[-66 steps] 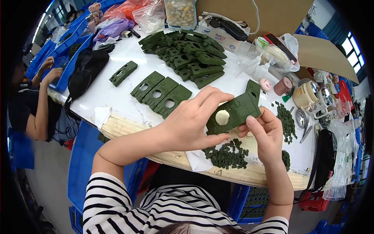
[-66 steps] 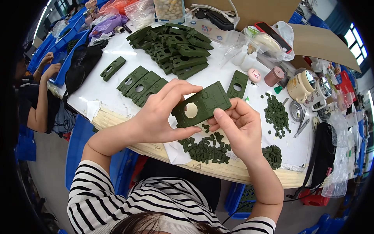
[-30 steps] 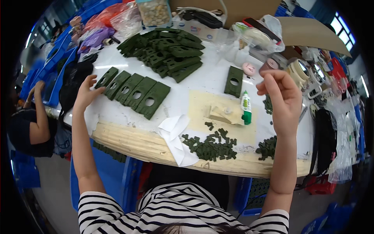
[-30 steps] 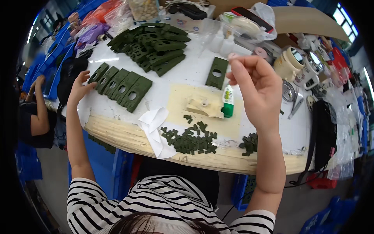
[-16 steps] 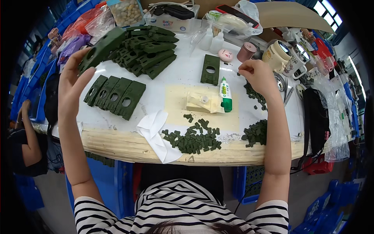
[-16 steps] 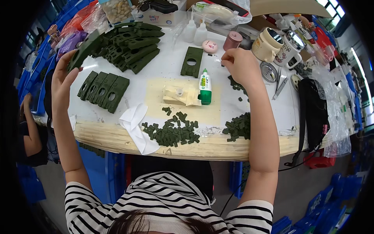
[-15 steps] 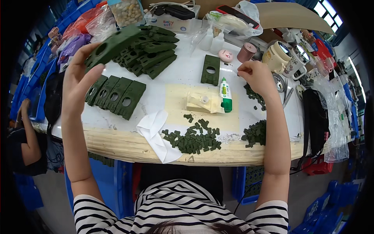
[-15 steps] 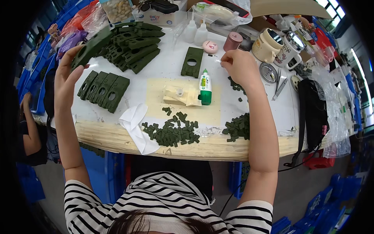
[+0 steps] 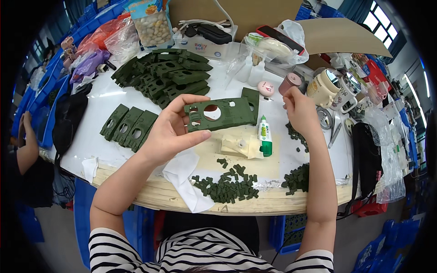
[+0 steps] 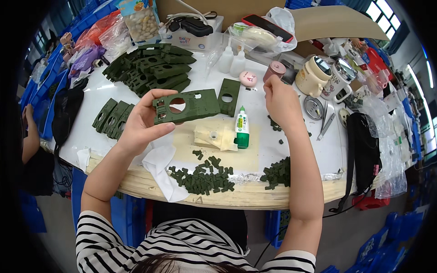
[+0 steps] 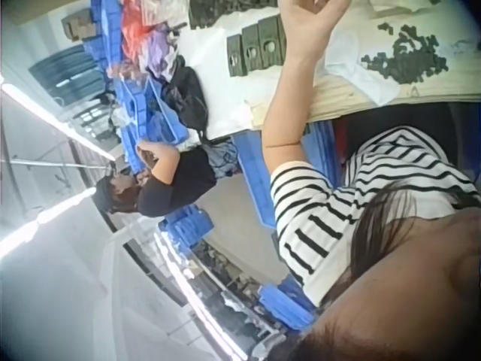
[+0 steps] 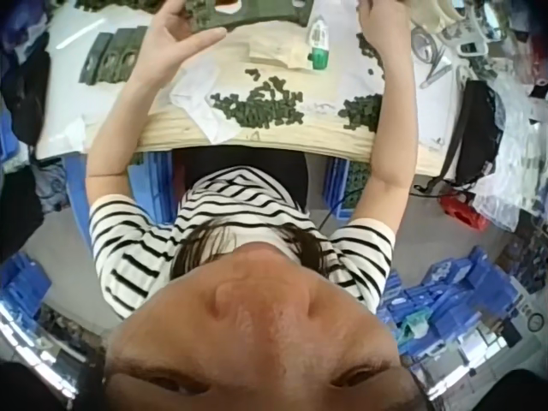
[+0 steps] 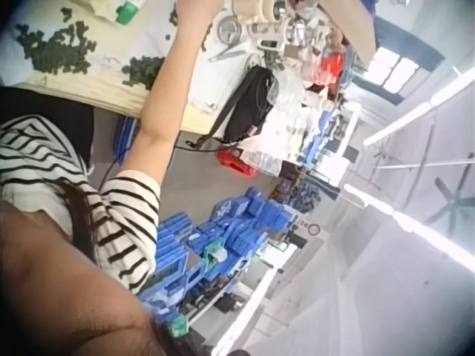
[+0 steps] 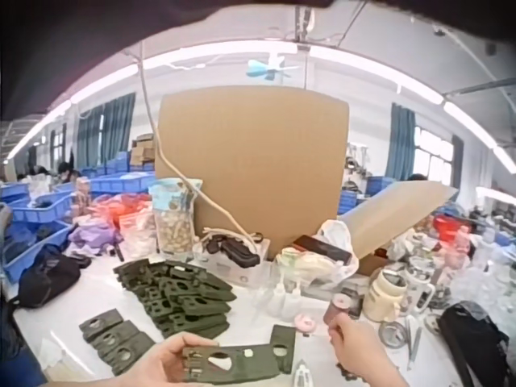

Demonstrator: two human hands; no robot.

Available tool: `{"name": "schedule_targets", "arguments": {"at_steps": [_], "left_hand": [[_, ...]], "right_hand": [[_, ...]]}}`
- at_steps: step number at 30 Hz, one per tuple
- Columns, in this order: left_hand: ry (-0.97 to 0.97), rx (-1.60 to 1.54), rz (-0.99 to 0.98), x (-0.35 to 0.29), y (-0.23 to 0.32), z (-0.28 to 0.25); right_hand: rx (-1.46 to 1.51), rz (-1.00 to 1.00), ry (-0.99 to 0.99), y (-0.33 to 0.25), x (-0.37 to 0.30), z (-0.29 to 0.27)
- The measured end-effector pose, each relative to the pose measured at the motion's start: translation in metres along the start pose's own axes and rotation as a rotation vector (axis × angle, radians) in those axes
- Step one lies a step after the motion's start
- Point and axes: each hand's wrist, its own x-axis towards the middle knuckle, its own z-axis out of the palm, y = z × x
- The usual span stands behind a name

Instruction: Assembling plastic components of toy tank models by inserting small parts into the main hull body.

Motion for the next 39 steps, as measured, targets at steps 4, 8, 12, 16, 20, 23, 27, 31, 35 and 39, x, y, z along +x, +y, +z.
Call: {"name": "schedule_targets", "arguments": {"at_steps": [4, 8, 12, 16, 20, 23, 27, 31, 35, 39], "left_hand": [[-0.055, -0.001, 0.070, -0.003, -0.002, 0.000], [-0.107, 0.029, 0.109, -0.008, -0.004, 0.003], [-0.090, 0.088, 0.168, -0.011, -0.005, 0.003], [-0.083, 0.140, 0.207, -0.011, -0.005, 0.001], [-0.081, 0.159, 0.202, -0.011, -0.006, 0.004], [-0.079, 0.177, 0.203, -0.011, -0.006, 0.004], [-0.071, 0.177, 0.216, -0.012, -0.006, 0.003], [-0.076, 0.185, 0.220, -0.011, -0.006, 0.003], [-0.075, 0.186, 0.216, -0.012, -0.006, 0.003], [-0.074, 0.206, 0.219, -0.012, -0.005, 0.003]], "right_hand": [[0.465, -0.060, 0.069, -0.040, -0.018, -0.014], [0.876, -0.073, -0.133, -0.075, -0.043, -0.016], [0.981, -0.022, -0.155, -0.085, -0.050, -0.016], [1.001, 0.048, -0.152, -0.089, -0.050, -0.018], [1.003, 0.087, -0.197, -0.088, -0.051, -0.019], [1.037, 0.076, -0.196, -0.086, -0.051, -0.017], [1.073, 0.084, -0.224, -0.087, -0.050, -0.019], [1.088, 0.074, -0.207, -0.087, -0.051, -0.018], [1.112, 0.054, -0.203, -0.091, -0.052, -0.017], [1.070, 0.025, -0.177, -0.091, -0.054, -0.015]]}}
